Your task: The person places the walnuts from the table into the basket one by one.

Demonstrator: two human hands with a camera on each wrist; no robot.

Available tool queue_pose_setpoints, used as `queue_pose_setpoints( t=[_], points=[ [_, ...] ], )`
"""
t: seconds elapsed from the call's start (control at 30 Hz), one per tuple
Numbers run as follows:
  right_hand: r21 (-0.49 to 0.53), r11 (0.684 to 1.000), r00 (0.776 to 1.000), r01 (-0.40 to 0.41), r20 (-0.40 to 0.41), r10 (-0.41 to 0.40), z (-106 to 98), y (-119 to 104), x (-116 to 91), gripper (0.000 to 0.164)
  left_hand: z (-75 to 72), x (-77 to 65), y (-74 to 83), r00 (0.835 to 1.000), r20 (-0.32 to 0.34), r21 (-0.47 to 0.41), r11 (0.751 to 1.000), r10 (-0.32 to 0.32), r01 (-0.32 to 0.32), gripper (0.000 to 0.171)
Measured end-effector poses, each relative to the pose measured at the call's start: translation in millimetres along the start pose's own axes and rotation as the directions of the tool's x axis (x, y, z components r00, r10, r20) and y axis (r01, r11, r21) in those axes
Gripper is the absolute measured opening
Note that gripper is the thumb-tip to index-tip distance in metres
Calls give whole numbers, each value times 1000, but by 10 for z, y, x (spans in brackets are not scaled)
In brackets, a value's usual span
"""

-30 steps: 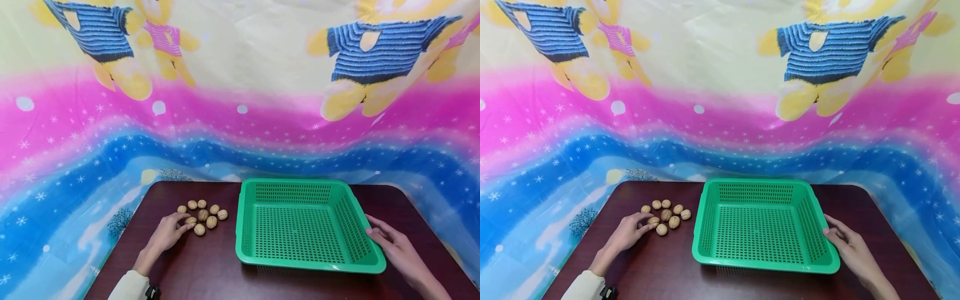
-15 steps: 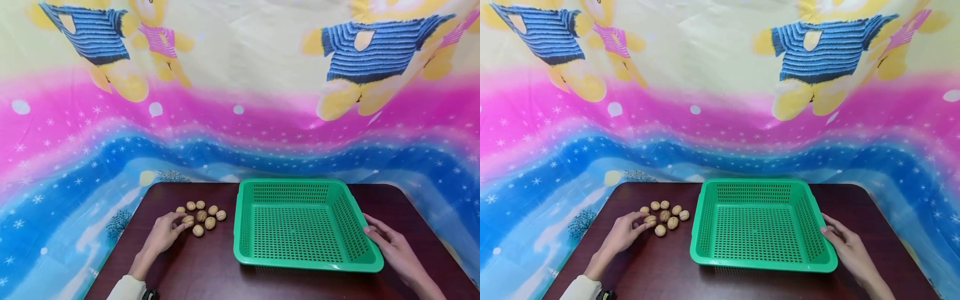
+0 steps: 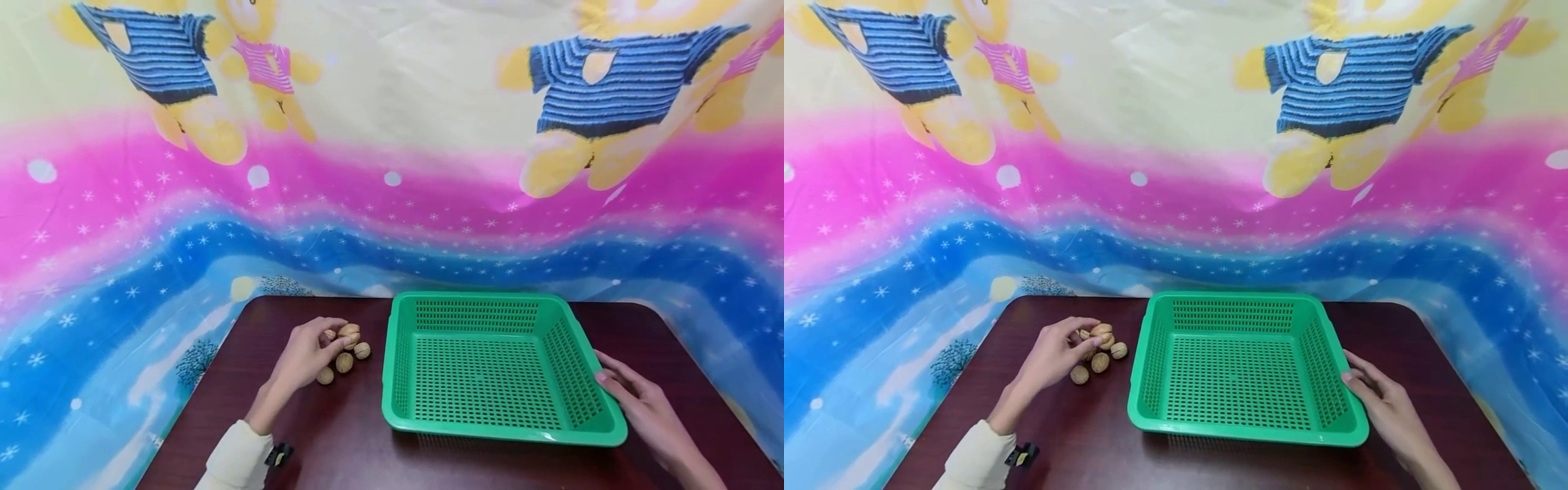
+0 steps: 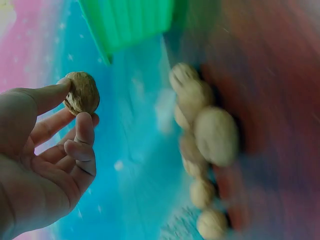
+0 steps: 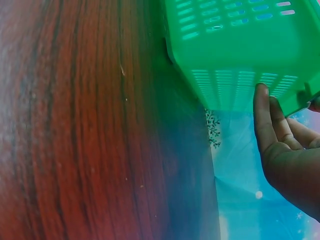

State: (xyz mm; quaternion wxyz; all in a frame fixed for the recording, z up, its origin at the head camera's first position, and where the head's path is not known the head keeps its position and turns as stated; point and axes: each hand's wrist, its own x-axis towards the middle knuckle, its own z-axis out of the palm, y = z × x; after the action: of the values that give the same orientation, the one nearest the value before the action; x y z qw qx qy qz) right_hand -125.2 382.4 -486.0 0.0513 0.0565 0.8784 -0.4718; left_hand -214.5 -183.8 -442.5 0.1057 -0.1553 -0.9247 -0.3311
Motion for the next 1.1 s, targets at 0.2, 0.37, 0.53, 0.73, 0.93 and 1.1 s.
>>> queue_pose_setpoints(
  t=[0.2,0.37,0.53,0.73,0.93,1.1],
  points=[
    [40,999,1000,-7,13,7,12,-2,3,77,137,175,237,999,23,-33,998,50,-49,33],
    [74,997,1000,1,19,-2,14,7,-5,76,257,286,411,997,40,-65,996,69,-66,33],
    [93,996,1000,8,18,-10,9,6,-16,75,412,372,563,990,66,-84,990,121,-115,34],
    [84,996,1000,9,8,-9,12,1,-23,75,609,459,728,973,136,-93,981,184,-172,34],
    [76,997,1000,9,-5,-9,18,-16,-26,75,754,570,858,955,195,-99,973,222,-206,37],
    [64,998,1000,2,-11,-1,22,-37,-29,76,867,649,957,939,234,-95,967,254,-238,37]
  ],
)
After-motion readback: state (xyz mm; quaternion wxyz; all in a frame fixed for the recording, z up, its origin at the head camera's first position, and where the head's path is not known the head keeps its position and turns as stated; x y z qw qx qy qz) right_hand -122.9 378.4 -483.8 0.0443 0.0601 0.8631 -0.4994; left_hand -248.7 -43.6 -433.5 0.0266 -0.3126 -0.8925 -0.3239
